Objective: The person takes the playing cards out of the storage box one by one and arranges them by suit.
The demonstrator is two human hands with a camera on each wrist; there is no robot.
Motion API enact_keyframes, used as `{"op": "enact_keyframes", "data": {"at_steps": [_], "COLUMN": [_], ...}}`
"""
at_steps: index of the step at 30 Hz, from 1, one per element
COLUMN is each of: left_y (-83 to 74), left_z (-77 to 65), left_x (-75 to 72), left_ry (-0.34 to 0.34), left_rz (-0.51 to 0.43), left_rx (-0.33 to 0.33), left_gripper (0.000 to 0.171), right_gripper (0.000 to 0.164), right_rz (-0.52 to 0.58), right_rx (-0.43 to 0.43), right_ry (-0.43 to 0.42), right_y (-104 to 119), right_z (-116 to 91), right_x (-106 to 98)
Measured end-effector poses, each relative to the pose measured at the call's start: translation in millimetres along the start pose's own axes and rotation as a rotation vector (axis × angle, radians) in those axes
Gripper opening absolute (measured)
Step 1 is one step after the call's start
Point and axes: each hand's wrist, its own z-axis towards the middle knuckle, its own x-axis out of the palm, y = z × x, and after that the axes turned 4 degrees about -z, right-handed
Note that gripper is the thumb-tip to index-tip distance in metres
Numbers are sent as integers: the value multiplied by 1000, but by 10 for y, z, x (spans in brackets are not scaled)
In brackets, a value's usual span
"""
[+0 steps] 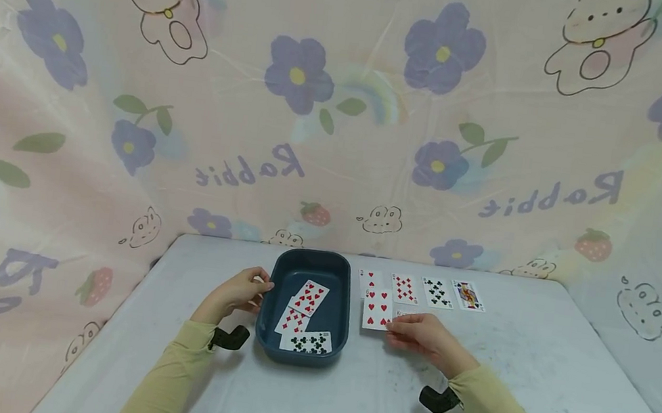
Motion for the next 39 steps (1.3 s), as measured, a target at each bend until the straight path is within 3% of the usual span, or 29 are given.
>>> {"op": "enact_keyframes", "data": {"at_steps": [14, 22, 29, 39], "left_y": [-1, -16, -9, -5], "left_z": [-8, -20, -9, -4], "left_x": [8, 9, 2, 6], "left_ry": [-5, -8, -11, -6], "left_rz": [1, 5, 11, 8], "left_rx": [-6, -10, -8, 5], "left_gripper": [11, 11, 11, 11], "right_gripper": [24, 27, 22, 20], "right_rz": [-45, -135, -246, -381], "right_rx": [78, -6, 9, -5], "right_ry": [-67, -28, -76, -80], "right_y": [-95, -55, 22, 111], "right_z": [-7, -37, -46, -111], "right_x": [130, 90, 100, 123]}}
